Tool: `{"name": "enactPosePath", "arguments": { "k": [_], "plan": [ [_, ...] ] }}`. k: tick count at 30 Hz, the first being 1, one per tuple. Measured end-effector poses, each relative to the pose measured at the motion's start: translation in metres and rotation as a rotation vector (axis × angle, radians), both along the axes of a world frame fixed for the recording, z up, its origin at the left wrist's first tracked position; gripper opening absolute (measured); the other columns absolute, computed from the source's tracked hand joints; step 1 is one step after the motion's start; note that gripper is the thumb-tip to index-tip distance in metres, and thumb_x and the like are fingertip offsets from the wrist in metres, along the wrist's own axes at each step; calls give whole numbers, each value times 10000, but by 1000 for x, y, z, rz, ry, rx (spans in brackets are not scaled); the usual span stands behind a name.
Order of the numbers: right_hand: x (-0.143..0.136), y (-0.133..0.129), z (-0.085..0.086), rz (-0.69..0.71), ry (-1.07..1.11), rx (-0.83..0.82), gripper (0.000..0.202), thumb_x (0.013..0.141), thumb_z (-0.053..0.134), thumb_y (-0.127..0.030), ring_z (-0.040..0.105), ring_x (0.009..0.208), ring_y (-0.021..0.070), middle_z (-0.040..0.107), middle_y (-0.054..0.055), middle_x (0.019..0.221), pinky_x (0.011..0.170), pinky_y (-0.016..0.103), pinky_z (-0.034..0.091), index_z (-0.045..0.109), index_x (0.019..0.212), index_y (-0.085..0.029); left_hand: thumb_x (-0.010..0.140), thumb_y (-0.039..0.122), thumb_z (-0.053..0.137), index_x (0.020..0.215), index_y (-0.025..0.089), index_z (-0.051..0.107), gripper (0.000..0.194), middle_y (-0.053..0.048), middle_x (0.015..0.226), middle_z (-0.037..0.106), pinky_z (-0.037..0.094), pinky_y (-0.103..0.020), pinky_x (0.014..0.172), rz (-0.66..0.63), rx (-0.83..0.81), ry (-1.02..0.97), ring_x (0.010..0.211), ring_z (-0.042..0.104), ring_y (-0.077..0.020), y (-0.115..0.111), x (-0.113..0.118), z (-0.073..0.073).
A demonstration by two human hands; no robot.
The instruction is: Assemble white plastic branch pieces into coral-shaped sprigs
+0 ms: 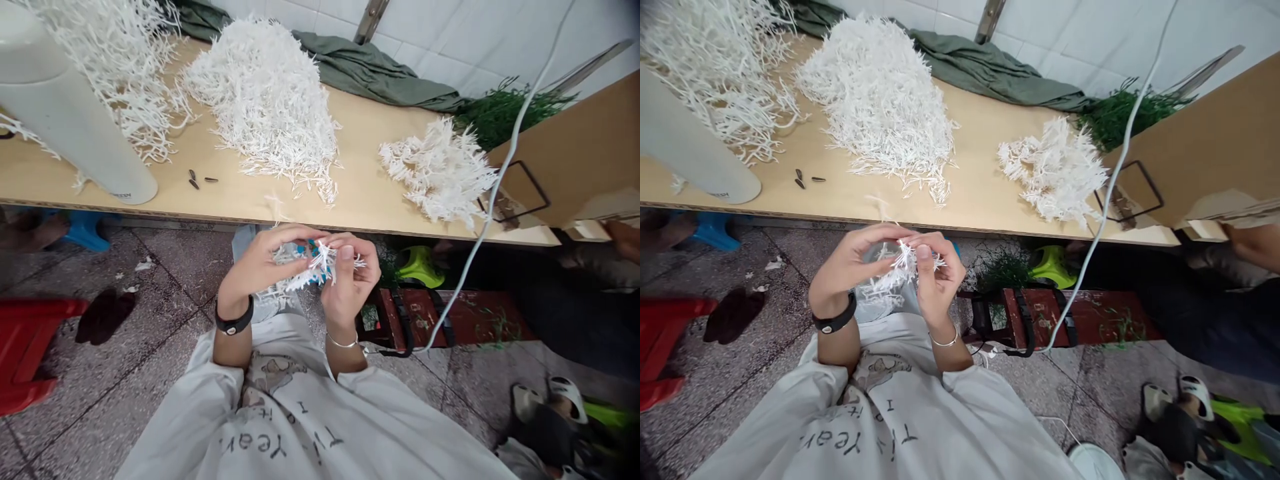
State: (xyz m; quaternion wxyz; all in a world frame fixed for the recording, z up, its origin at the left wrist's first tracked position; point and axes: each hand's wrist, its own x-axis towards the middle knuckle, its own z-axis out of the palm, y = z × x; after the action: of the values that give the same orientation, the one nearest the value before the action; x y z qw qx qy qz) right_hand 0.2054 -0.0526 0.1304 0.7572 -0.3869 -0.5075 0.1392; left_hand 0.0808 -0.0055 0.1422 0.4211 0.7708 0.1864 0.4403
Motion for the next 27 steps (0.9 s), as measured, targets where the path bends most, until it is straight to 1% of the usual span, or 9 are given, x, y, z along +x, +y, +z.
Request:
{"name": "enactPosePath", "arguments": {
  "k": [2, 3, 9, 12, 14, 17, 19, 23, 27],
  "plan": [
    [1, 3, 1, -38, -19, 34, 132, 901, 517, -231, 596, 827, 124, 596, 7, 798, 768, 306, 480, 621, 822, -214, 772, 251, 681, 1129, 152, 639, 373, -105, 1087, 678, 492, -278, 833, -118, -69, -48, 931, 631, -165, 7, 6, -8],
    [1, 4, 2, -73, -31, 32, 140, 900, 515, -228, 586, 865, 131, 592, 16, 828, 783, 314, 473, 625, 814, -213, 773, 256, 680, 1122, 139, 638, 370, -109, 1081, 679, 487, -280, 845, -124, -108, -59, 940, 629, -167, 8, 9, -9],
    [7, 1, 6, -184, -75, -75, 177, 903, 477, -258, 564, 916, 159, 561, 49, 886, 822, 356, 457, 601, 790, -201, 773, 279, 681, 829, 132, 668, 158, -53, 847, 666, 452, -260, 765, -38, -281, -153, 805, 593, -134, 0, 27, -10],
    [12, -1, 7, -93, -61, -66, 165, 886, 494, -265, 563, 870, 156, 562, 37, 826, 809, 342, 452, 596, 769, -209, 755, 276, 700, 770, 159, 670, 122, -19, 797, 651, 435, -247, 750, -72, -347, -272, 777, 573, -118, -1, 36, -13],
    [19, -1, 6, 25, -17, -25, 229, 898, 459, -348, 561, 873, 160, 567, 42, 835, 813, 341, 453, 624, 801, -222, 758, 286, 700, 777, 173, 682, 115, -12, 800, 656, 431, -233, 740, -94, -436, -331, 770, 572, -108, -1, 41, -13],
    [33, 1, 3, 190, 66, -48, 542, 941, 199, -522, 575, 880, 173, 569, 65, 864, 822, 368, 466, 643, 831, -231, 719, 378, 726, 758, 167, 680, 219, -17, 751, 647, 438, -229, 676, -165, -662, -393, 697, 565, -106, -5, 44, -9],
    [42, 3, 2, 217, 58, -153, 631, 947, 93, -530, 585, 830, 166, 579, 65, 850, 802, 367, 474, 637, 825, -234, 665, 471, 743, 703, 146, 661, 337, -29, 680, 618, 441, -245, 615, -255, -788, -406, 627, 548, -118, -7, 44, -5],
    [53, 4, 8, 232, -175, -269, 318, 936, 397, -412, 574, 858, 152, 630, 39, 917, 770, 314, 459, 673, 945, -255, 633, 496, 747, 671, 138, 639, 377, -26, 600, 562, 386, -244, 506, -434, -931, -340, 524, 489, -114, -7, 40, -4],
    [55, -1, 21, 375, -341, -215, 160, 874, 555, -289, 584, 891, 148, 633, 28, 925, 782, 307, 464, 675, 968, -241, 639, 497, 730, 630, 144, 621, 370, -1, 559, 541, 333, -228, 469, -447, -965, -257, 452, 417, -76, -3, 36, -7]
  ]
}}
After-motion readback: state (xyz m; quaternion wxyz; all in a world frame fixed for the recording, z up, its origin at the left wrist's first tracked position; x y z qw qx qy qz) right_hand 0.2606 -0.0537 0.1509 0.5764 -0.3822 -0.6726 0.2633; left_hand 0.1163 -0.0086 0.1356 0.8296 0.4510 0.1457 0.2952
